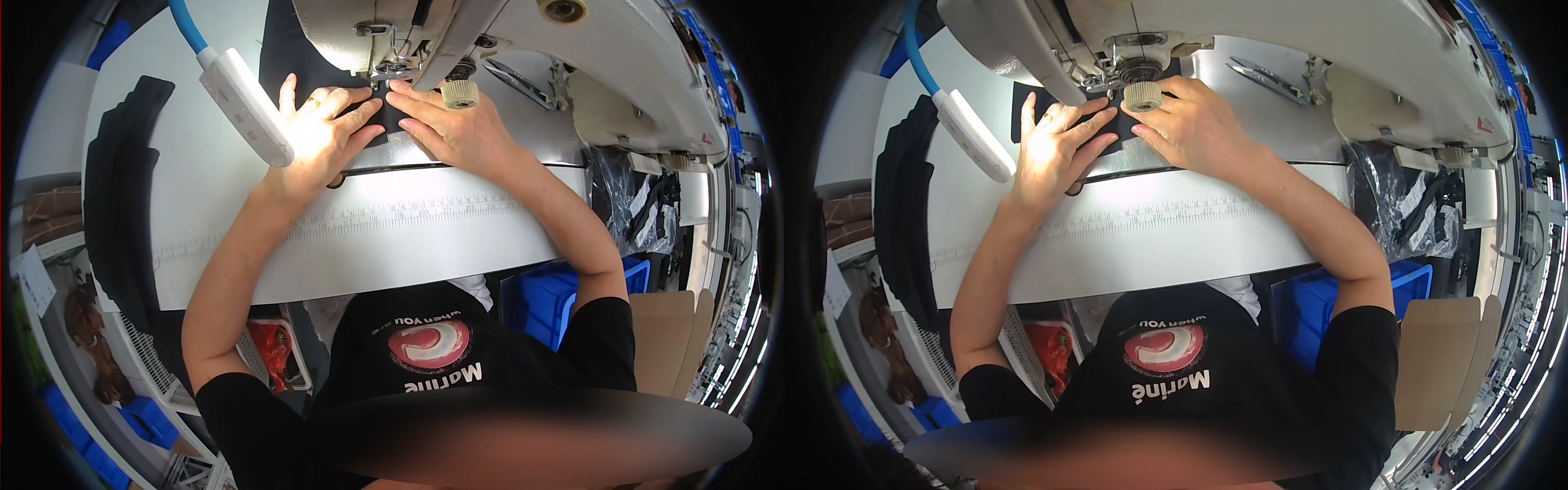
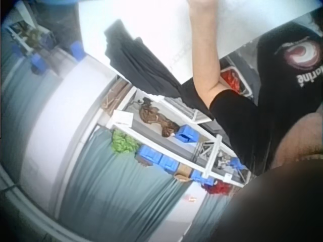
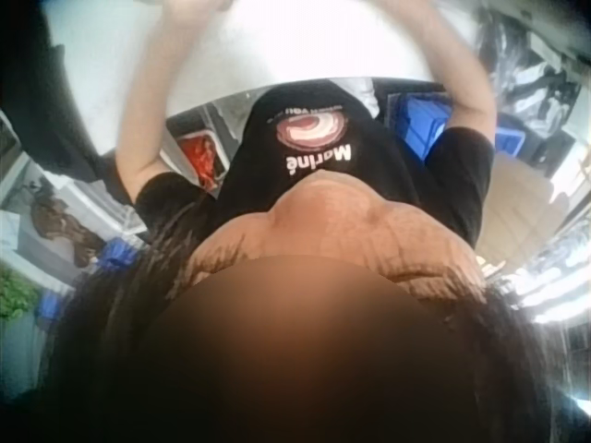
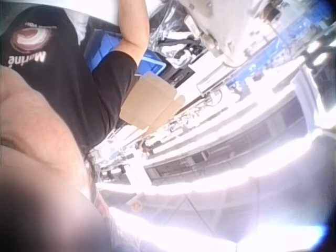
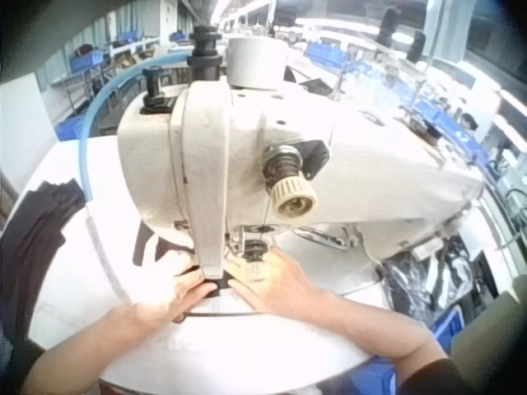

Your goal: Sewing a zipper into a cutout on a leather panel using an industrial sewing machine.

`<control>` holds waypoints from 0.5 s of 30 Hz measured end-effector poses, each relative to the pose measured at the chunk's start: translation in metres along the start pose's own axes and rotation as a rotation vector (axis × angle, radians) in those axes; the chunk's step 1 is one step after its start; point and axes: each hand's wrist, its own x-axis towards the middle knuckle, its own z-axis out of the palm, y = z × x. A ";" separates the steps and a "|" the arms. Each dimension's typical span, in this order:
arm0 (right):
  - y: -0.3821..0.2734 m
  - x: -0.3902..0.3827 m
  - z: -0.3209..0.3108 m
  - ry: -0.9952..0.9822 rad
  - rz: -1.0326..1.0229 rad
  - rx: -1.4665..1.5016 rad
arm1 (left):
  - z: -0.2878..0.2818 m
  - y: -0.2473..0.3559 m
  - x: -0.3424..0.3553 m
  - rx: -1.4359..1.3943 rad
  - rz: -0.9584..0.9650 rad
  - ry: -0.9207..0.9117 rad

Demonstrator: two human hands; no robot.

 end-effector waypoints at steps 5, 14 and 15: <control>0.004 0.003 -0.009 -0.021 0.148 -0.078 | 0.001 0.003 0.000 0.038 0.049 0.068; -0.056 -0.016 -0.044 -0.123 0.080 0.242 | -0.003 0.006 -0.006 0.082 0.070 0.088; -0.044 -0.023 -0.052 0.021 0.099 0.103 | -0.003 0.005 -0.005 0.108 0.075 0.111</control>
